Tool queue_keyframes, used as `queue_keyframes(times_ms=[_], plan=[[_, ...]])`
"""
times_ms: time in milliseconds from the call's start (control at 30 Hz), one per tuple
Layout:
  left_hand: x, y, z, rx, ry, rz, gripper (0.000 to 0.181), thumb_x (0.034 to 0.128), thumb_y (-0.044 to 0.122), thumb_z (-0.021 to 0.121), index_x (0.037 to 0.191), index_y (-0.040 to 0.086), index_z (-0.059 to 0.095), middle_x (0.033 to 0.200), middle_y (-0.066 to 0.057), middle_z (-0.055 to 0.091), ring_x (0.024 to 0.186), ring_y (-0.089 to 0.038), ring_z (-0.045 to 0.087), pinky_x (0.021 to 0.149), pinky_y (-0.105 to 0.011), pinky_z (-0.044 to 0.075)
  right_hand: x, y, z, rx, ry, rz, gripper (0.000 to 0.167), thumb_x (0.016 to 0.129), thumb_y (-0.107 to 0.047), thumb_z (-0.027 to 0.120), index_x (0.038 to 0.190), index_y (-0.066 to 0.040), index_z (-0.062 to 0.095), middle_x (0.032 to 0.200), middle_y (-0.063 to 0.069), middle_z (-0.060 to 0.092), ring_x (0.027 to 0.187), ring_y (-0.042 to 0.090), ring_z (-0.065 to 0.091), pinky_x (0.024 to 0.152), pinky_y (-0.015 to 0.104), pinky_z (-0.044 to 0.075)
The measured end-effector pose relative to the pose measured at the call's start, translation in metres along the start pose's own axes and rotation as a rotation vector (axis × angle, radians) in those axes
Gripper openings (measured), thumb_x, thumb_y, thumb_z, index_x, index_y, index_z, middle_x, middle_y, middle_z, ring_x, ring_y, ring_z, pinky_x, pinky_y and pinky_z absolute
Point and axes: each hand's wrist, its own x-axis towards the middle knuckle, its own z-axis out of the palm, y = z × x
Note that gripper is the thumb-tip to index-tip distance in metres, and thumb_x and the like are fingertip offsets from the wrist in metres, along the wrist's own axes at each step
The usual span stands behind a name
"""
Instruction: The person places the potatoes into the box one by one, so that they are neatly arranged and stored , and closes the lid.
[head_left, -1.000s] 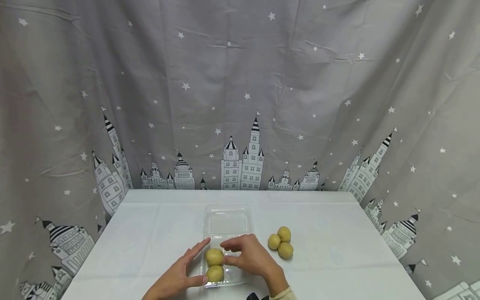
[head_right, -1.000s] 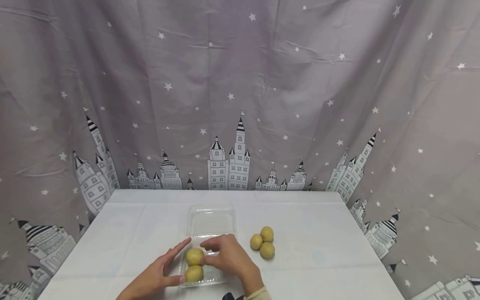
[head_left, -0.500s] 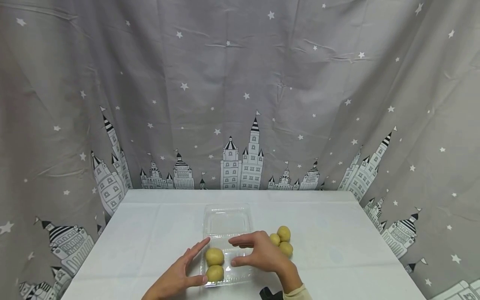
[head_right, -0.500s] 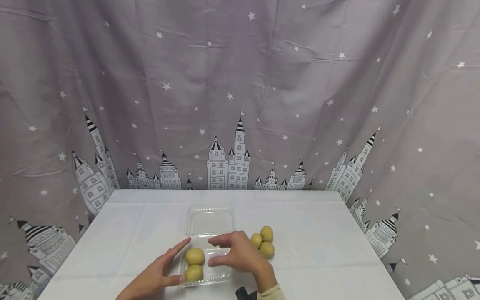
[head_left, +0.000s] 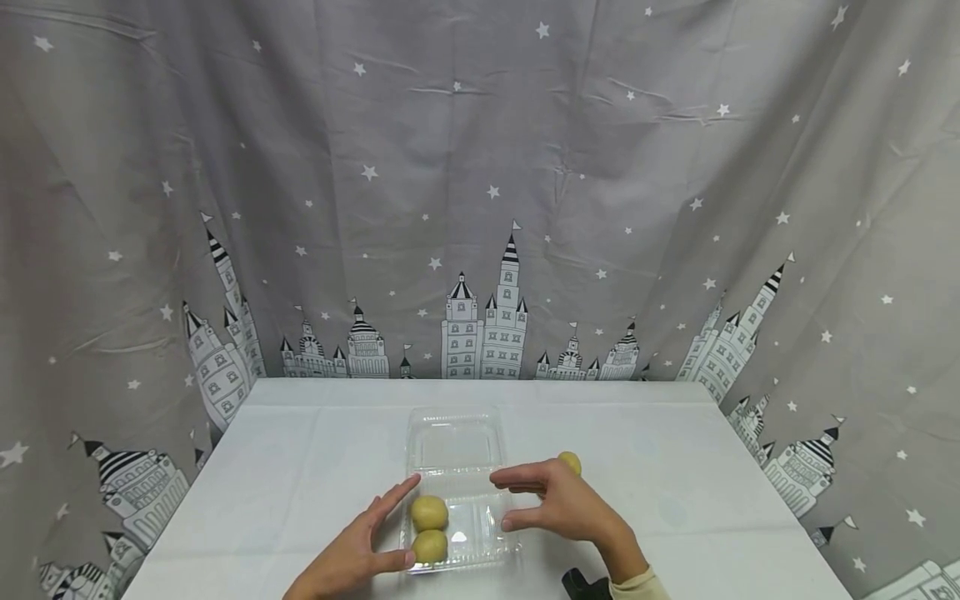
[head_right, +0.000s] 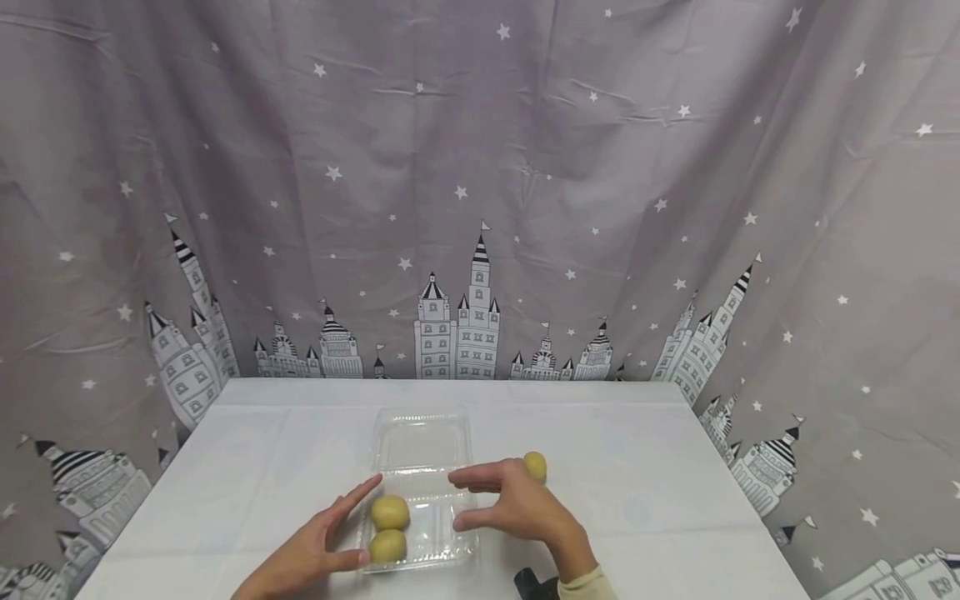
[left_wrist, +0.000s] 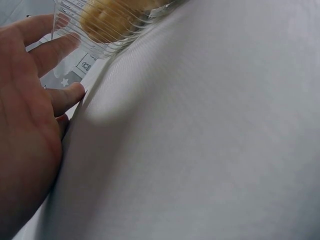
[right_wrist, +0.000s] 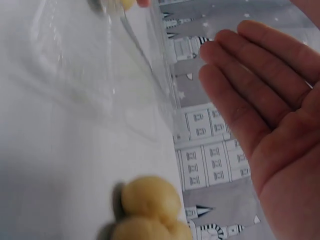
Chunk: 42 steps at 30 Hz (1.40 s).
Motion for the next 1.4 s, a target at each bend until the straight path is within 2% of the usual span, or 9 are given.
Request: queue_keyframes(times_ms=[200, 300, 500, 600, 700, 967, 1200, 1300, 1400], plan=[[0.001, 0.006, 0.0, -0.017, -0.023, -0.16, 0.094, 0.0918, 0.028, 0.085, 0.172, 0.027, 0.037, 0.181, -0.006, 0.03, 0.171, -0.037, 0.01, 0.106, 0.007, -0.004, -0.019, 0.009, -0.017, 0.029, 0.036, -0.003, 0.054, 0.09, -0.03, 0.093, 0.138, -0.01, 0.077, 0.134, 0.014, 0.077, 0.124, 0.022, 0.072, 0.107, 0.038, 0.062], [0.002, 0.008, 0.0, -0.015, -0.024, -0.186, 0.094, 0.0917, 0.029, 0.085, 0.172, 0.029, 0.037, 0.182, -0.004, 0.029, 0.171, -0.042, 0.008, 0.104, 0.007, -0.006, -0.029, 0.015, -0.024, 0.006, 0.063, 0.017, 0.051, 0.089, -0.031, 0.093, 0.135, -0.016, 0.079, 0.129, 0.015, 0.077, 0.119, 0.022, 0.069, 0.105, 0.034, 0.062], [0.001, 0.007, 0.0, -0.01, -0.024, -0.169, 0.094, 0.0921, 0.027, 0.085, 0.172, 0.026, 0.037, 0.182, -0.005, 0.029, 0.171, -0.032, 0.01, 0.106, 0.009, -0.003, -0.045, 0.03, -0.039, -0.016, 0.088, -0.021, 0.05, 0.09, -0.026, 0.092, 0.136, -0.01, 0.077, 0.135, 0.012, 0.078, 0.127, 0.009, 0.071, 0.109, 0.031, 0.06], [0.0, 0.007, 0.0, -0.011, -0.023, -0.164, 0.094, 0.0922, 0.027, 0.085, 0.172, 0.025, 0.037, 0.182, -0.006, 0.029, 0.171, -0.031, 0.011, 0.106, 0.009, -0.002, -0.053, 0.036, -0.045, -0.026, 0.093, -0.03, 0.051, 0.091, -0.021, 0.091, 0.136, -0.004, 0.075, 0.135, 0.015, 0.078, 0.128, 0.01, 0.071, 0.11, 0.032, 0.06], [0.0, 0.007, 0.0, -0.012, -0.024, -0.163, 0.094, 0.0921, 0.027, 0.085, 0.172, 0.025, 0.037, 0.182, -0.007, 0.029, 0.171, -0.03, 0.011, 0.106, 0.009, -0.002, -0.06, 0.04, -0.052, -0.048, 0.1, -0.006, 0.049, 0.092, -0.019, 0.091, 0.136, -0.004, 0.076, 0.135, 0.013, 0.078, 0.127, 0.014, 0.074, 0.109, 0.032, 0.06], [-0.001, 0.003, -0.001, -0.041, -0.025, -0.112, 0.093, 0.0927, 0.024, 0.085, 0.172, 0.021, 0.037, 0.181, -0.009, 0.03, 0.16, 0.008, 0.015, 0.109, 0.008, -0.001, -0.077, 0.051, -0.07, -0.054, 0.114, 0.043, 0.047, 0.093, -0.016, 0.089, 0.136, -0.003, 0.075, 0.136, 0.016, 0.077, 0.125, 0.031, 0.076, 0.106, 0.042, 0.062], [0.0, 0.003, -0.001, -0.039, -0.026, -0.103, 0.093, 0.0926, 0.024, 0.086, 0.172, 0.021, 0.038, 0.181, -0.009, 0.03, 0.168, -0.011, 0.013, 0.109, 0.008, -0.001, -0.089, 0.062, -0.08, -0.031, 0.122, 0.105, 0.047, 0.095, -0.017, 0.087, 0.136, 0.002, 0.074, 0.136, 0.024, 0.075, 0.125, 0.042, 0.074, 0.105, 0.048, 0.061], [-0.001, 0.002, -0.001, -0.031, -0.017, -0.058, 0.093, 0.092, 0.022, 0.086, 0.172, 0.019, 0.038, 0.18, -0.011, 0.032, 0.168, -0.01, 0.015, 0.111, 0.008, -0.001, -0.091, 0.066, -0.082, -0.022, 0.128, 0.134, 0.047, 0.095, -0.017, 0.087, 0.136, 0.002, 0.073, 0.136, 0.023, 0.075, 0.126, 0.042, 0.074, 0.106, 0.048, 0.061], [-0.001, 0.0, 0.0, -0.021, -0.005, -0.003, 0.093, 0.0914, 0.02, 0.086, 0.171, 0.015, 0.038, 0.179, -0.013, 0.034, 0.165, 0.0, 0.017, 0.112, 0.008, 0.0, -0.092, 0.07, -0.082, -0.008, 0.133, 0.143, 0.047, 0.096, -0.016, 0.086, 0.136, 0.003, 0.073, 0.137, 0.023, 0.075, 0.126, 0.041, 0.074, 0.106, 0.048, 0.061]])
